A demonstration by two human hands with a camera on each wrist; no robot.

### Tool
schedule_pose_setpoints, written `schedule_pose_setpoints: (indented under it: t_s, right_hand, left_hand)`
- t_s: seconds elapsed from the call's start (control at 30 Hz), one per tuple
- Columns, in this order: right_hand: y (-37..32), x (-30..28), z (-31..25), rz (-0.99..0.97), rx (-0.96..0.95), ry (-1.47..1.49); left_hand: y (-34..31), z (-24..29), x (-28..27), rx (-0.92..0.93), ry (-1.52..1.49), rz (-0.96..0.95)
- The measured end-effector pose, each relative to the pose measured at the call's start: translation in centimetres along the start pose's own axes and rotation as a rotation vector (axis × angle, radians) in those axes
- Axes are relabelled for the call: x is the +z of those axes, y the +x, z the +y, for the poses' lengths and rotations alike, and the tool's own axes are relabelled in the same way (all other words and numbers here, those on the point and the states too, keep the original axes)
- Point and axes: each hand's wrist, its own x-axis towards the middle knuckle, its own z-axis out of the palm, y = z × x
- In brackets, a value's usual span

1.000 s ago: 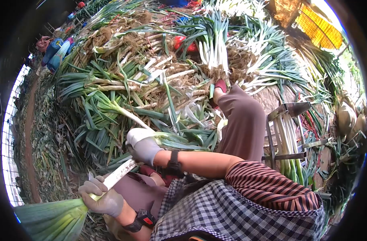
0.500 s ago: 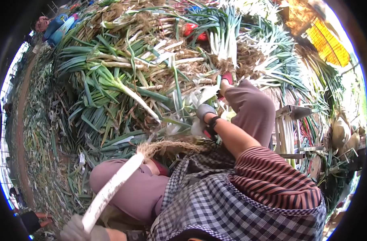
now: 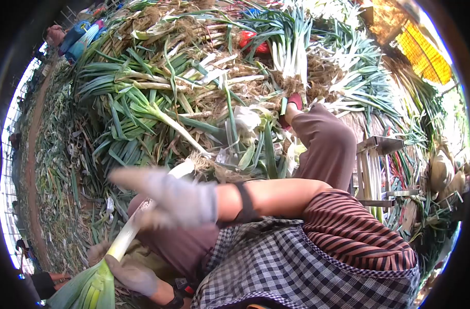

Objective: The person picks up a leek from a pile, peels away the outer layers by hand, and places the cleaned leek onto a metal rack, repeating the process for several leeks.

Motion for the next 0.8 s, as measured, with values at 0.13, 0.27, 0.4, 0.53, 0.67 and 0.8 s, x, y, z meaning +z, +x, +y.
schedule_pose_setpoints:
  t_s: [0.13, 0.27, 0.4, 0.53, 0.67, 0.8]
  right_hand:
    - [2.4, 11.6, -3.0, 0.006, -0.420, 0.290]
    - [2.5, 11.5, -1.4, -0.029, -0.250, 0.146]
    - [2.6, 6.3, 2.2, -0.094, 0.142, -0.161]
    - [-3.0, -6.1, 20.7, -0.018, 0.437, -0.815]
    - [-12.9, -17.2, 23.5, -0.191, 1.060, -1.522]
    - [-7.3, -15.0, 15.2, 0.179, 0.558, -1.191]
  left_hand:
    - [0.0, 0.6, -0.7, 0.032, 0.041, -0.135]
    - [0.0, 1.5, -1.1, 0.055, 0.086, -0.230]
    - [0.1, 2.4, -1.6, 0.068, 0.149, -0.309]
    - [0.2, 3.2, -2.4, 0.136, 0.179, -0.363]
    - [0.4, 2.1, -5.6, 0.133, 0.110, -0.475]
    - [1.2, 1.0, -5.7, 0.313, 0.047, -0.605]
